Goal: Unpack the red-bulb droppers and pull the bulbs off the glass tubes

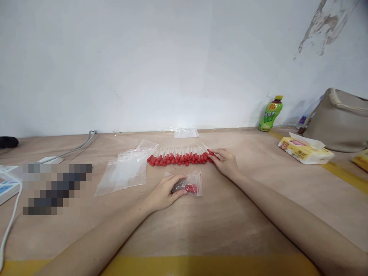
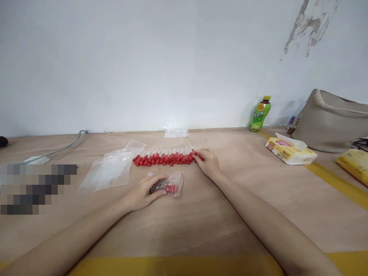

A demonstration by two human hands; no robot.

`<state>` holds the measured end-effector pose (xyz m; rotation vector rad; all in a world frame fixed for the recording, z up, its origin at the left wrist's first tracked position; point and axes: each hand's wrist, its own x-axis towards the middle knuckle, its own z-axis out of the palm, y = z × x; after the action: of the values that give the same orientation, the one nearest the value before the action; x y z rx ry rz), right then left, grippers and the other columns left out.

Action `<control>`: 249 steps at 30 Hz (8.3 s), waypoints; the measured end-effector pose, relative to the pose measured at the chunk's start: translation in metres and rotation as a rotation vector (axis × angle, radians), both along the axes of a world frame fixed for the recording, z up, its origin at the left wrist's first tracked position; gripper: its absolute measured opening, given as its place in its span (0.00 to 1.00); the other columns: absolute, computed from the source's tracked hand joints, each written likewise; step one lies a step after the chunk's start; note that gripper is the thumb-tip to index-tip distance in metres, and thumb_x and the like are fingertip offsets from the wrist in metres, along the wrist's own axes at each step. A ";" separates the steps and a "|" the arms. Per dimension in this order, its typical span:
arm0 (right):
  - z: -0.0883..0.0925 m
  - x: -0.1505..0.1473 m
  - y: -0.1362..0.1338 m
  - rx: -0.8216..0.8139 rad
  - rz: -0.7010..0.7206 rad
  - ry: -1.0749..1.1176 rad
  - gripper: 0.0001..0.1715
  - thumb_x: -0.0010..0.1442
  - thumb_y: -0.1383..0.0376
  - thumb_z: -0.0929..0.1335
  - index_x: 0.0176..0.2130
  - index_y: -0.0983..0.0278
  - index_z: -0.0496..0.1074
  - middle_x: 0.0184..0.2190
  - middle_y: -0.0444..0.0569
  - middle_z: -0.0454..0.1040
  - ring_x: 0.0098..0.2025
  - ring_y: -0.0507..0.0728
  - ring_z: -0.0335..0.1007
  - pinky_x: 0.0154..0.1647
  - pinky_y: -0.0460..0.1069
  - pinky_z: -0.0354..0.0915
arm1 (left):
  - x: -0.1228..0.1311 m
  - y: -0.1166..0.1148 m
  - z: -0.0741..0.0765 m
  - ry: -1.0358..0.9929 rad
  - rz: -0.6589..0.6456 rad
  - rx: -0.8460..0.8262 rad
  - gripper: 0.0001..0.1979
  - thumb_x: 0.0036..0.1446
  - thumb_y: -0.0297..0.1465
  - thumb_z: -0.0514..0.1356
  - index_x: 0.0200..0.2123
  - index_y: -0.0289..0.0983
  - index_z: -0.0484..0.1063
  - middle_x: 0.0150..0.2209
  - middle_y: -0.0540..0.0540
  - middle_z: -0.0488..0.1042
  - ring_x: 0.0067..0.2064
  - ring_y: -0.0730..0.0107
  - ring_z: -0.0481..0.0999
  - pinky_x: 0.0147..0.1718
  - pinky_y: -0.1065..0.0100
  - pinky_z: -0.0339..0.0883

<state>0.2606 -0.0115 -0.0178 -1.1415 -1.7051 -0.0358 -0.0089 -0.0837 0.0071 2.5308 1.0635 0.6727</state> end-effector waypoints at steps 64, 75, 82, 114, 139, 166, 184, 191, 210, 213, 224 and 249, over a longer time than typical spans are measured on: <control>0.049 0.037 -0.023 -0.028 0.114 0.168 0.13 0.57 0.59 0.64 0.41 0.61 0.71 0.39 0.49 0.75 0.40 0.55 0.71 0.43 0.53 0.67 | -0.006 0.001 0.008 0.235 -0.267 0.066 0.21 0.61 0.38 0.47 0.57 0.43 0.56 0.60 0.46 0.54 0.61 0.63 0.52 0.58 0.58 0.50; 0.014 0.008 -0.001 0.073 0.094 -0.567 0.16 0.59 0.70 0.59 0.45 0.64 0.70 0.42 0.52 0.73 0.42 0.58 0.68 0.43 0.53 0.65 | -0.004 -0.002 0.011 0.312 -0.247 0.042 0.23 0.61 0.41 0.46 0.58 0.45 0.53 0.62 0.48 0.50 0.62 0.64 0.49 0.59 0.57 0.46; 0.020 0.017 -0.014 0.060 0.054 -0.429 0.13 0.60 0.64 0.61 0.42 0.62 0.72 0.40 0.51 0.73 0.41 0.58 0.68 0.43 0.55 0.64 | -0.004 -0.001 0.011 0.304 -0.251 0.032 0.23 0.61 0.41 0.47 0.58 0.45 0.53 0.62 0.49 0.50 0.62 0.63 0.49 0.59 0.57 0.45; 0.020 -0.023 -0.082 -0.368 0.654 -0.633 0.32 0.57 0.51 0.62 0.58 0.58 0.57 0.60 0.52 0.52 0.61 0.61 0.48 0.59 0.60 0.49 | -0.010 0.010 0.006 -0.006 0.282 -0.107 0.11 0.52 0.40 0.54 0.25 0.39 0.64 0.23 0.51 0.68 0.25 0.69 0.67 0.24 0.67 0.61; 0.015 -0.022 -0.084 -0.367 0.560 -0.562 0.25 0.61 0.55 0.58 0.54 0.60 0.63 0.59 0.54 0.55 0.59 0.60 0.53 0.57 0.58 0.54 | -0.139 0.085 0.002 0.424 1.019 -0.085 0.34 0.54 0.53 0.41 0.58 0.41 0.53 0.59 0.32 0.54 0.59 0.36 0.50 0.49 0.40 0.48; 0.014 -0.024 -0.083 -0.337 0.554 -0.578 0.25 0.61 0.54 0.57 0.54 0.61 0.63 0.56 0.54 0.60 0.57 0.59 0.56 0.56 0.57 0.55 | -0.086 0.104 0.028 0.391 0.833 0.103 0.18 0.49 0.45 0.53 0.33 0.39 0.74 0.40 0.40 0.70 0.47 0.52 0.68 0.44 0.59 0.61; 0.013 -0.024 -0.083 -0.319 0.554 -0.587 0.25 0.61 0.55 0.57 0.54 0.62 0.64 0.56 0.54 0.61 0.56 0.59 0.57 0.56 0.57 0.56 | -0.066 0.118 0.038 0.328 0.903 -0.035 0.17 0.51 0.42 0.51 0.21 0.35 0.69 0.26 0.39 0.73 0.31 0.56 0.73 0.28 0.64 0.62; 0.005 -0.026 -0.079 -0.120 0.387 -0.410 0.29 0.59 0.58 0.61 0.57 0.65 0.56 0.55 0.56 0.60 0.55 0.58 0.57 0.54 0.56 0.58 | -0.035 0.060 0.037 0.066 0.571 0.222 0.13 0.59 0.40 0.46 0.36 0.38 0.63 0.36 0.47 0.71 0.38 0.68 0.71 0.36 0.69 0.63; 0.000 -0.043 -0.046 0.005 0.410 -0.372 0.10 0.60 0.65 0.62 0.36 0.64 0.71 0.34 0.49 0.74 0.41 0.55 0.67 0.43 0.53 0.64 | 0.016 0.025 -0.008 -0.140 -0.023 0.309 0.11 0.56 0.33 0.56 0.43 0.36 0.66 0.40 0.43 0.71 0.42 0.66 0.70 0.41 0.63 0.66; 0.000 -0.043 -0.046 0.039 0.437 -0.368 0.09 0.60 0.65 0.62 0.36 0.64 0.71 0.35 0.48 0.75 0.40 0.55 0.68 0.44 0.53 0.64 | 0.018 0.026 -0.010 -0.131 -0.086 0.355 0.15 0.55 0.34 0.57 0.46 0.37 0.66 0.47 0.42 0.69 0.48 0.64 0.68 0.47 0.60 0.65; 0.000 -0.045 -0.050 0.135 0.386 -0.488 0.18 0.60 0.64 0.62 0.50 0.67 0.66 0.48 0.53 0.70 0.52 0.57 0.64 0.53 0.54 0.63 | 0.018 0.029 -0.014 -0.105 -0.134 0.549 0.13 0.58 0.29 0.54 0.46 0.36 0.67 0.45 0.44 0.74 0.51 0.68 0.69 0.52 0.61 0.63; 0.008 -0.046 -0.059 0.346 0.400 -0.604 0.13 0.60 0.73 0.57 0.39 0.68 0.69 0.41 0.55 0.73 0.50 0.55 0.66 0.55 0.53 0.62 | 0.018 0.020 0.002 0.166 -0.184 0.601 0.09 0.60 0.29 0.49 0.37 0.34 0.68 0.48 0.44 0.72 0.56 0.64 0.63 0.58 0.55 0.52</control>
<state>0.2148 -0.0703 -0.0098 -0.5382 -2.3207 -0.4461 0.0093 -0.0633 0.0094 3.1959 0.7360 0.8397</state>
